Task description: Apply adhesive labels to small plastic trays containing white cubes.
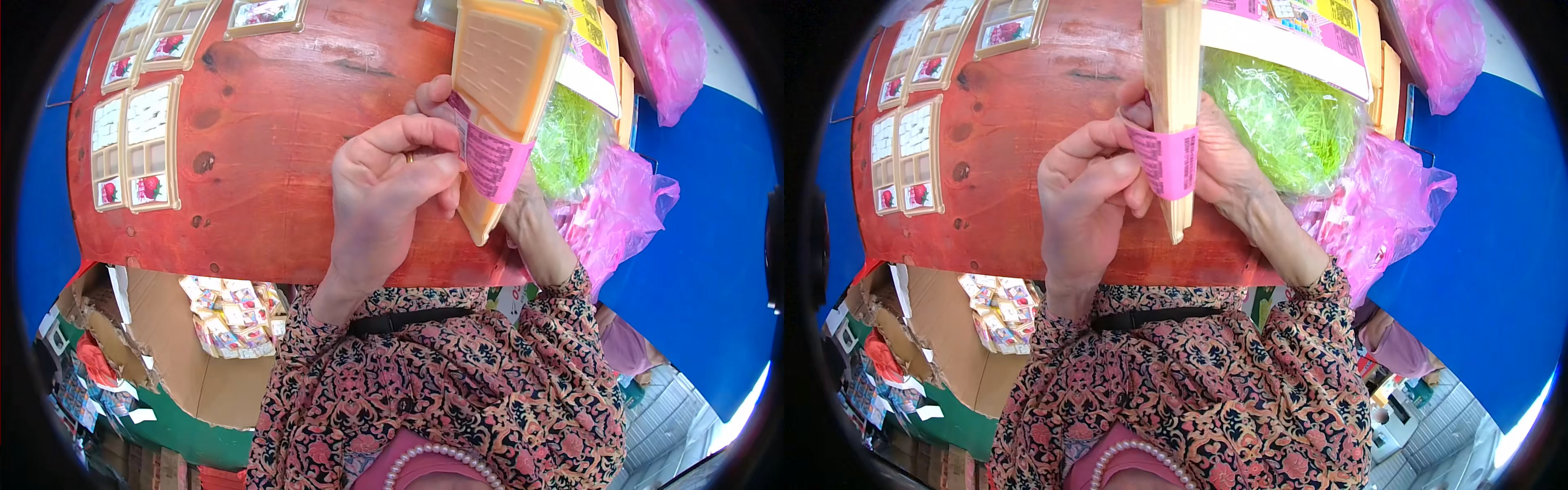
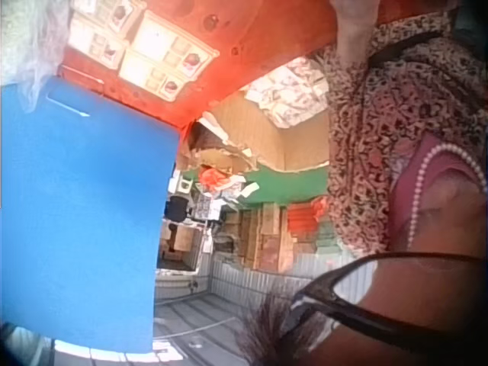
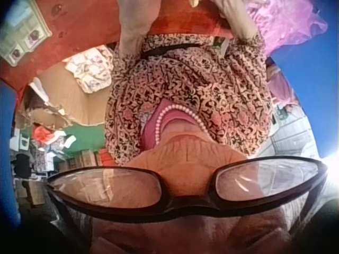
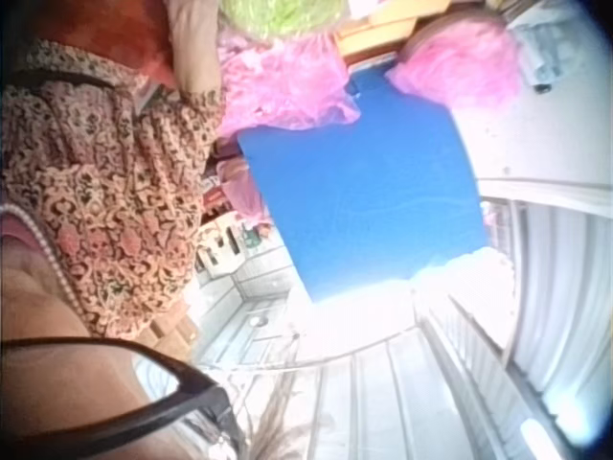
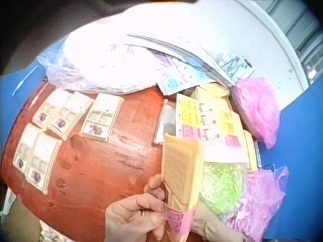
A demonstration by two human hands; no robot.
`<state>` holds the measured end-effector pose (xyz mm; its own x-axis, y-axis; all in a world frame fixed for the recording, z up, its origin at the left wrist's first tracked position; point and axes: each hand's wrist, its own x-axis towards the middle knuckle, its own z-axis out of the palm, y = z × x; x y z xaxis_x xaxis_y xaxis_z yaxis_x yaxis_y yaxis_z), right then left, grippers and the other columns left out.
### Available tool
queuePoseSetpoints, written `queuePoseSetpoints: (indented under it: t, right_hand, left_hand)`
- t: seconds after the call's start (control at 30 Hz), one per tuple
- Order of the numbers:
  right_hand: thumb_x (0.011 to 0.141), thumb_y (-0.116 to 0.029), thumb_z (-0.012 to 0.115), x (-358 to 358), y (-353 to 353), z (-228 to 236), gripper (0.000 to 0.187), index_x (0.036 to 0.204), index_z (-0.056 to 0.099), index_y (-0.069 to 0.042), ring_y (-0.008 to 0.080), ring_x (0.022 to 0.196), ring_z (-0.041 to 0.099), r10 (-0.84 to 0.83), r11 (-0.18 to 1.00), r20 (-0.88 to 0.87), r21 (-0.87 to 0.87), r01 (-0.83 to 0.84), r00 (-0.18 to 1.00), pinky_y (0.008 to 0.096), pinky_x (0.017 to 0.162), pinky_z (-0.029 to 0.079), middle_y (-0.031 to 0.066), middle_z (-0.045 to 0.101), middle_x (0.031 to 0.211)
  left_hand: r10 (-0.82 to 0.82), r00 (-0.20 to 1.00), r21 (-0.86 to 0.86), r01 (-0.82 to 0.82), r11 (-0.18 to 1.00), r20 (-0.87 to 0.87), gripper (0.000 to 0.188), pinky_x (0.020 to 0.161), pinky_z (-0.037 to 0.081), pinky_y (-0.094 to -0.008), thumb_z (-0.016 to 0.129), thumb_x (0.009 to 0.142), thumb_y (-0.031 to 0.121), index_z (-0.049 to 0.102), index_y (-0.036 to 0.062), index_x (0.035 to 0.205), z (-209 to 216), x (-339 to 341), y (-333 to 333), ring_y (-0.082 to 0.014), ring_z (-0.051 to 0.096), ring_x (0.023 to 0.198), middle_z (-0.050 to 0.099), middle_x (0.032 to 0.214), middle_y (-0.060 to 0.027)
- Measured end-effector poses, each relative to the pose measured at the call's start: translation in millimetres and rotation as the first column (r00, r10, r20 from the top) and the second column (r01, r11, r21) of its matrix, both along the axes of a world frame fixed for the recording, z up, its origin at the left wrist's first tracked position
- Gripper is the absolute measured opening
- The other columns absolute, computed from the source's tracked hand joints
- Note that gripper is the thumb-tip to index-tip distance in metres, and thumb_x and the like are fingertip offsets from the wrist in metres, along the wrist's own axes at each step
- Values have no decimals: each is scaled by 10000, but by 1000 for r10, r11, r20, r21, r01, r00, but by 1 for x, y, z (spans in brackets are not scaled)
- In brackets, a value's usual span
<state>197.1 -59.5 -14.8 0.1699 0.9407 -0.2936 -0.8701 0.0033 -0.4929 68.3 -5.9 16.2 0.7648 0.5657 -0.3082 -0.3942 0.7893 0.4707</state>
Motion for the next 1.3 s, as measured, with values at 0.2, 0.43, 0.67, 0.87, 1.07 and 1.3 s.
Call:
queuePoseSetpoints:
  t: [0.2, 0.43, 0.67, 0.87, 1.07, 1.3]
  right_hand:
    - [898, -264, 516, -6, 0, 11, 323, 1037, 523, 27, 141, 780, 611, -25, 997, -23, -71, 23, 999, 227, 664, 532, 96, 600, 849]
    - [911, -271, 490, 0, -4, -13, 320, 1060, 520, 10, 166, 806, 619, -22, 1000, -63, 4, 23, 998, 268, 693, 547, 112, 588, 957]
    - [916, -273, 478, 8, -8, -11, 337, 1077, 516, 21, 152, 806, 610, 131, 990, -144, 65, -122, 981, 263, 653, 550, 105, 582, 951]
    - [893, -296, 509, 1, -6, -10, 383, 1088, 512, 34, 153, 755, 603, 49, 998, -33, -28, -50, 998, 257, 562, 548, 109, 561, 922]
    - [882, -302, 519, 3, -7, -11, 404, 1105, 490, 34, 154, 658, 571, 60, 998, 11, 7, -60, 998, 250, 492, 531, 66, 486, 838]
    - [874, -348, 516, 1, -8, -6, 446, 1119, 467, 22, 140, 579, 540, 52, 999, 153, -22, -49, 987, 267, 415, 515, 69, 476, 855]
  left_hand:
    - [-22, 998, -3, 22, 1000, 52, 68, 536, 424, -162, 622, 796, 24, 575, -23, 813, -5, -1, 4, -54, 529, 578, 582, 705, -30]
    - [52, 993, 125, -38, 991, -110, 85, 537, 413, -153, 635, 807, 60, 583, -7, 810, -5, 4, -2, -34, 513, 562, 587, 690, -15]
    - [27, 979, 120, -3, 993, -201, 94, 516, 409, -157, 643, 800, 72, 594, -8, 808, -11, 9, -3, -29, 508, 544, 590, 680, -10]
    - [3, 981, 46, 6, 999, -194, 83, 493, 394, -174, 616, 818, 60, 597, -20, 811, -13, 9, -1, -58, 506, 535, 606, 695, -48]
    - [-8, 979, 29, 14, 999, -206, 85, 473, 390, -162, 650, 791, 52, 603, -19, 786, -12, 11, -2, -55, 496, 513, 604, 670, -47]
    - [23, 976, 93, -3, 996, -214, 112, 472, 387, -160, 674, 777, 71, 599, -11, 775, -7, 12, -4, -51, 491, 502, 601, 664, -43]
